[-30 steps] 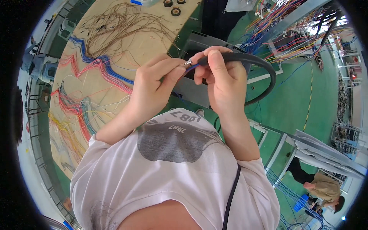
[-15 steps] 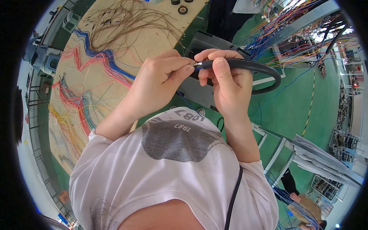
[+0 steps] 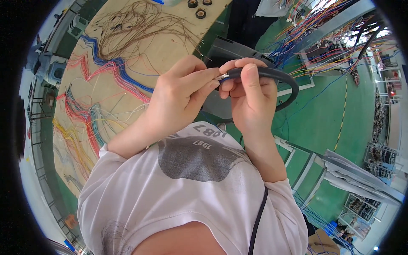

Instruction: Sort colored electrical wires into bundles and insert them into a protective black conduit sleeve using a guiding tool.

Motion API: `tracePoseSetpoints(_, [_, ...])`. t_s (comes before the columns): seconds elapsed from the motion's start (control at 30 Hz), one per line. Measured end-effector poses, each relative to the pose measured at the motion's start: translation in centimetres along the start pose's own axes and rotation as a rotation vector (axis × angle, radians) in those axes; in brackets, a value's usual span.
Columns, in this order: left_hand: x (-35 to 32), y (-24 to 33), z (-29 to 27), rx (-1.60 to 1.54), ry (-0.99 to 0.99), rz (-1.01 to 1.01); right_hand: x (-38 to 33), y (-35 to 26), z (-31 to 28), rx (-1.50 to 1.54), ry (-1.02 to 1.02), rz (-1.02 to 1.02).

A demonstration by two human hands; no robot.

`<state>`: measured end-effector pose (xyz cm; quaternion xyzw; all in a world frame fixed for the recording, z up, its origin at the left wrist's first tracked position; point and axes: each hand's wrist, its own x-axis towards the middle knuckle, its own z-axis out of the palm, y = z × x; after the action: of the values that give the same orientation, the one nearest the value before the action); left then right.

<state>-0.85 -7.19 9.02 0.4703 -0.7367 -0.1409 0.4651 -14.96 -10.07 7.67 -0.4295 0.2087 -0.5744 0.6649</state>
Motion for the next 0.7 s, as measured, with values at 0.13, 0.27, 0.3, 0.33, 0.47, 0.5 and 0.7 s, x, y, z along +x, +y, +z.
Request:
tracePoseSetpoints(0.13, [0.2,-0.1,0.1,0.061,-0.002,0.029,-0.1,-0.3,0.3,-0.138,-0.004,-0.006])
tracePoseSetpoints(0.27, [0.7,-0.1,-0.5,-0.066,-0.12,-0.049,0.0,-0.3,0.0,-0.167,-0.025,-0.004])
tracePoseSetpoints(0.3, [0.9,-0.1,-0.5,-0.111,-0.149,-0.078,-0.2,0.0,-0.3,-0.128,-0.012,-0.014])
tracePoseSetpoints(0.33, [0.8,0.0,-0.6,-0.105,-0.146,-0.065,-0.3,0.2,-0.2,-0.127,-0.017,-0.028])
tracePoseSetpoints(0.47, [0.8,0.4,-0.6,0.029,-0.228,-0.038,-0.4,0.6,-0.2,-0.062,0.018,-0.035])
tracePoseSetpoints(0.5, [0.9,0.5,-0.8,0.042,-0.246,0.001,-0.4,0.6,-0.2,-0.064,0.021,-0.057])
tracePoseSetpoints(0.7, [0.6,0.6,-0.6,0.215,-0.295,0.04,-0.1,0.7,-0.3,-0.047,0.022,-0.096])
